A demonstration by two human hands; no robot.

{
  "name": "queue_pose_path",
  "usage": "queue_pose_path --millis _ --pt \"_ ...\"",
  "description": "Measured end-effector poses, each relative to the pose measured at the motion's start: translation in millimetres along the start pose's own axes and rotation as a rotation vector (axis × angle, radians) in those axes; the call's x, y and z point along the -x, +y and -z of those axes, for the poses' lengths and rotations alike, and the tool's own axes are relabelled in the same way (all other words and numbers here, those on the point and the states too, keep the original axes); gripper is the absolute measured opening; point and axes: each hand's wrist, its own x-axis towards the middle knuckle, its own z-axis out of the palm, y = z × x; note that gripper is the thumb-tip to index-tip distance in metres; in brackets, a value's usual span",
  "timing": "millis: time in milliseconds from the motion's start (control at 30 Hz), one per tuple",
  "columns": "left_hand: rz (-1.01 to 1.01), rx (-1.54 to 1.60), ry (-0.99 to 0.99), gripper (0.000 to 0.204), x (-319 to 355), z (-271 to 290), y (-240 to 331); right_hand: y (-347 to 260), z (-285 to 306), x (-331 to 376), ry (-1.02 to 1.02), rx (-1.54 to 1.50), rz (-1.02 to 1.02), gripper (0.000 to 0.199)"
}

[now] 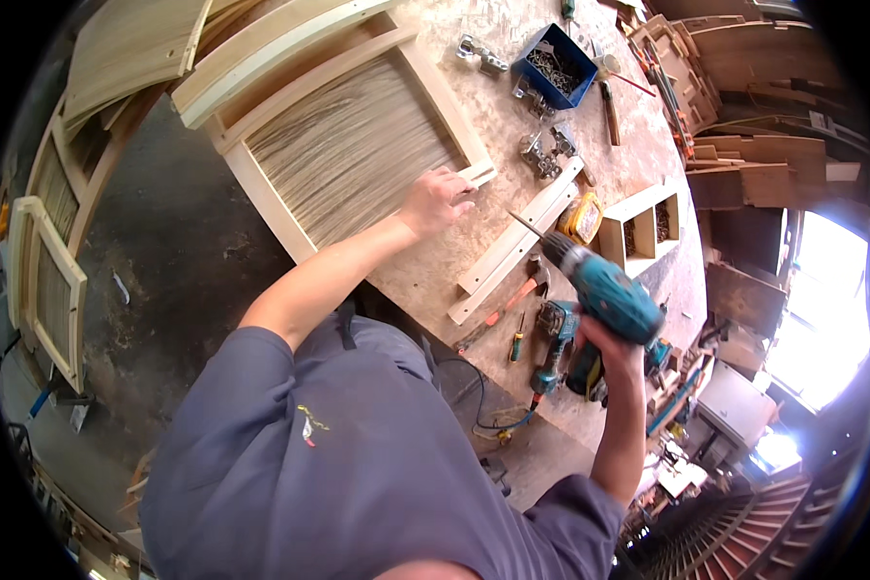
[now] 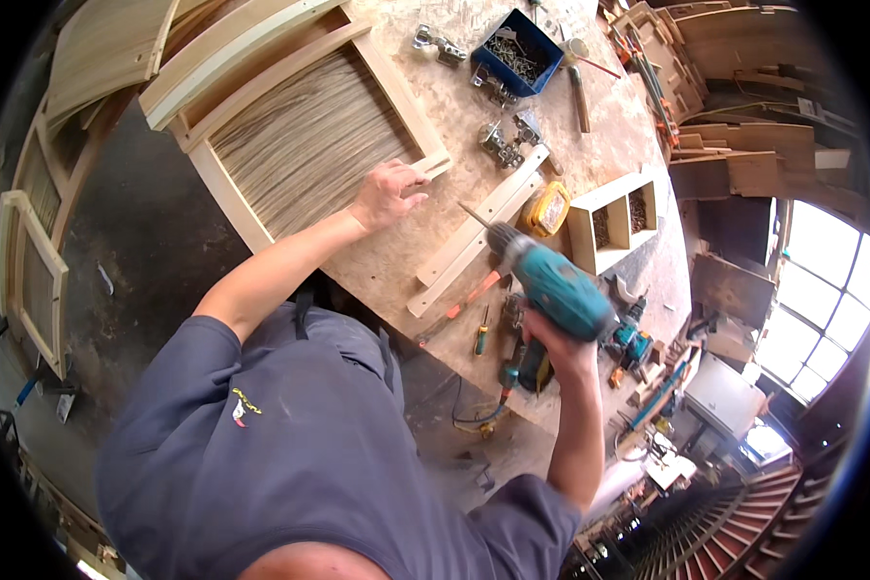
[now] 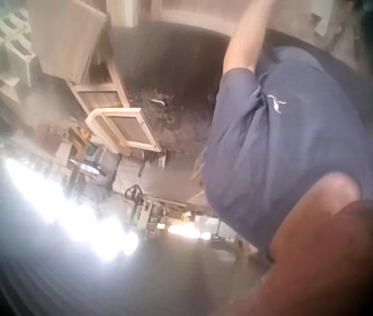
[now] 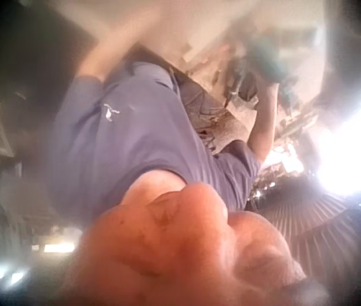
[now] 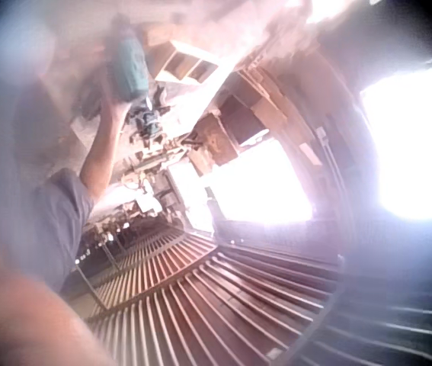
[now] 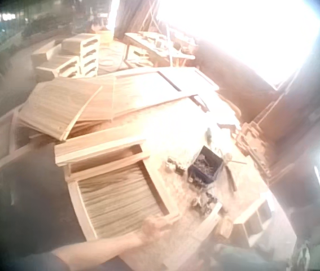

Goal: The person uses a screwdriver to remove screws from a large wooden panel, then uses a power drill to attach a smaller wooden frame to a panel. The person then stacks the assembled panels and carries them across the workshop floor.

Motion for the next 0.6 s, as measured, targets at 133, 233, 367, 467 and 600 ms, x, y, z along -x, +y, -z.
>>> queue_pose_path --millis 133,233,367,467,600 --pt "0.066 0.108 0.105 0.022 1 0 -5 -39 -45 -42 -0.091 0.130 -0.083 0.029" --pt "0.019 0.132 0.104 0.017 -2 1 -12 -50 -56 -58 -0.074 0.190 -0.168 0.030" --pt "0.041 0.168 0.109 0.013 -2 -1 -16 -65 -67 -69 -0.095 0.203 -0.219 0.030" --pt "0.030 0.178 0.119 0.012 -3 -2 -17 -64 -63 -76 -0.130 0.253 -0.187 0.032" --pt "0.019 0.161 0.121 0.012 -4 2 -14 -58 -55 -81 -0.153 0.245 -0.138 0.033"
